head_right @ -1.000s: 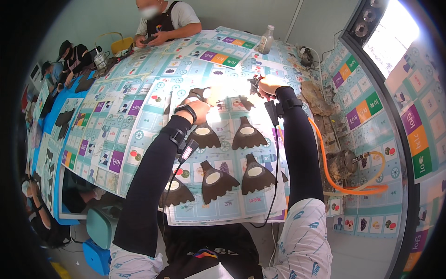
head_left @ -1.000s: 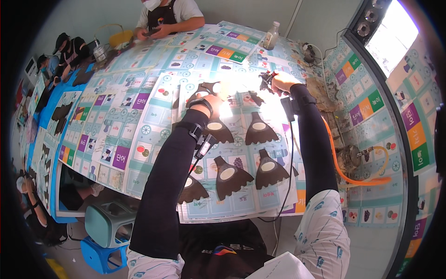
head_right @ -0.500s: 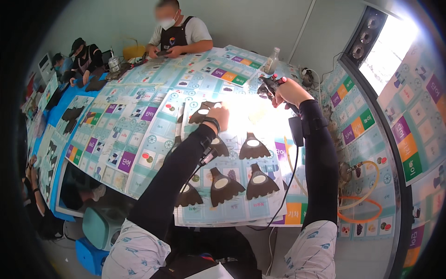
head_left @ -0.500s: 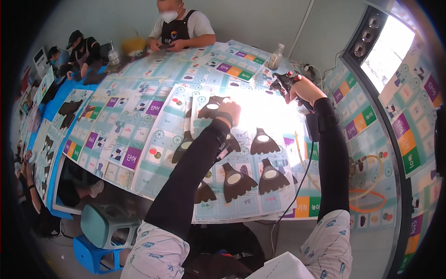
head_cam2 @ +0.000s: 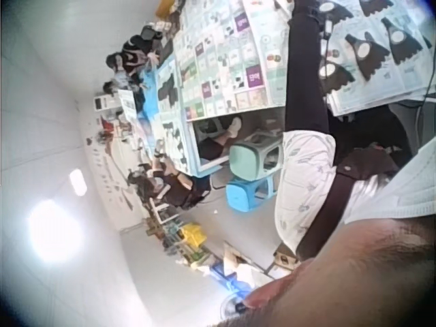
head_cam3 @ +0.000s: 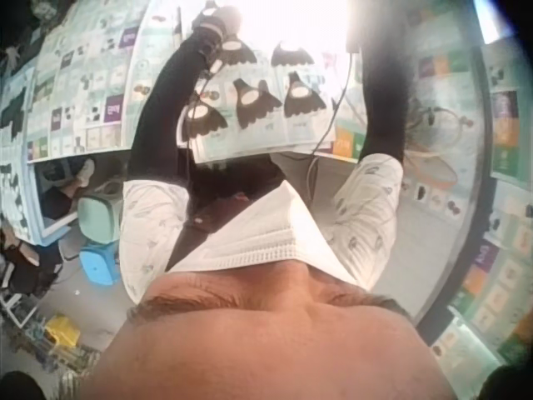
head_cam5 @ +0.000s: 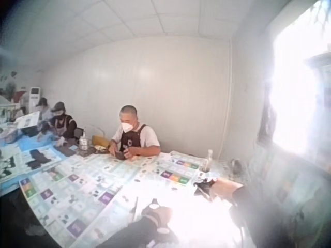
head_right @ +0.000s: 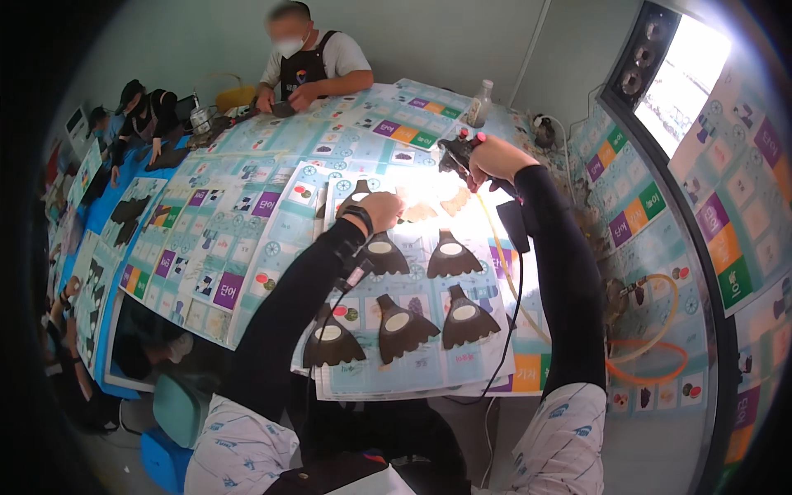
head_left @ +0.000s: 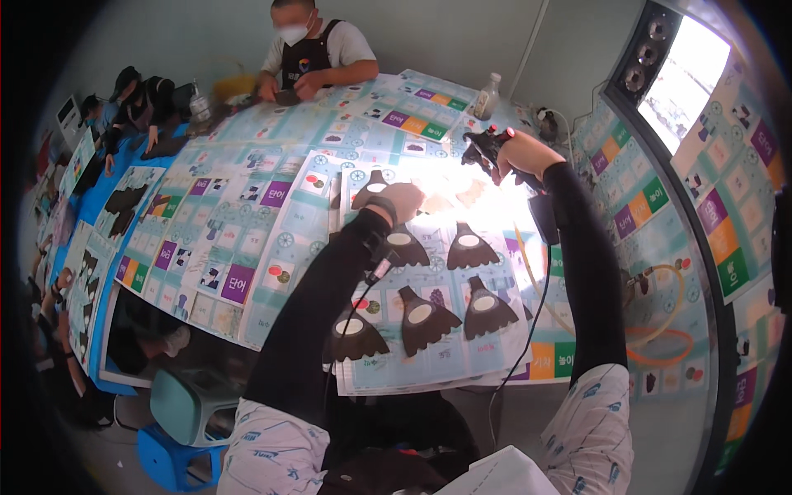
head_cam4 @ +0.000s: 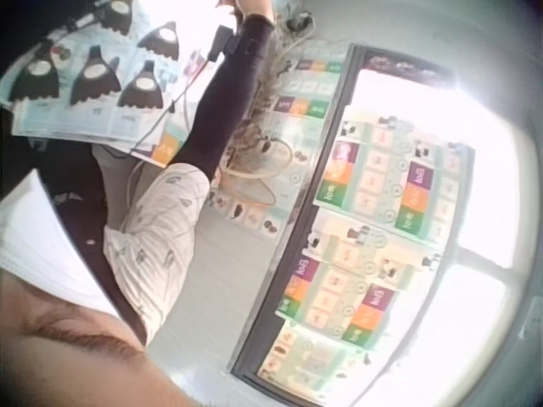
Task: Using a heat or glue gun to assemble shoe components on a template sheet.
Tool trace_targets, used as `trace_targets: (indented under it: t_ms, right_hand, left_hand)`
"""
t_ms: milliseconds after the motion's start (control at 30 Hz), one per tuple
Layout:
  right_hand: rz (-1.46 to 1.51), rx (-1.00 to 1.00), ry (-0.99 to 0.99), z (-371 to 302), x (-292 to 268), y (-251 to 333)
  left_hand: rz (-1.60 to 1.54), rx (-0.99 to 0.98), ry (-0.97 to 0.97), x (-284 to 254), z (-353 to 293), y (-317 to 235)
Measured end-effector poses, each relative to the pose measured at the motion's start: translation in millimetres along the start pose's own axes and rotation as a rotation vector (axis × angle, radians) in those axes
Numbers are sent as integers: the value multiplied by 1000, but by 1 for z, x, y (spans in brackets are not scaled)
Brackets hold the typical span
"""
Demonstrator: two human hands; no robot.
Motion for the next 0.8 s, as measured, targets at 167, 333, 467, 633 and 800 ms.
trace_targets:
  t_ms: [167,333,467,633,800]
  right_hand:
    - [40,-38,124,32,32,-8]
    - [252,-46,178,64,73,-28]
    - [-58,-9,154,84,90,-44]
    - [-187,43,172,94,103,-52]
    - [-119,-80,197,89,111,-44]
  left_hand:
    - [-8,40,93,1,-26,15]
    - [-4,-8,129,1,-34,21]
    - [-91,-163,299,3,-42,26]
    - [-99,-266,362,-8,-44,22]
    - [-94,-277,382,-7,-45,20]
Point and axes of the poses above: each hand's wrist, its own z-axis towards the middle knuckle, its own x-axis out of the palm, y = z × x, the point moved 7 cm from there along z, towards the middle knuckle, and after that the axes turned 11 degrees about -x, right-handed, at the moved point
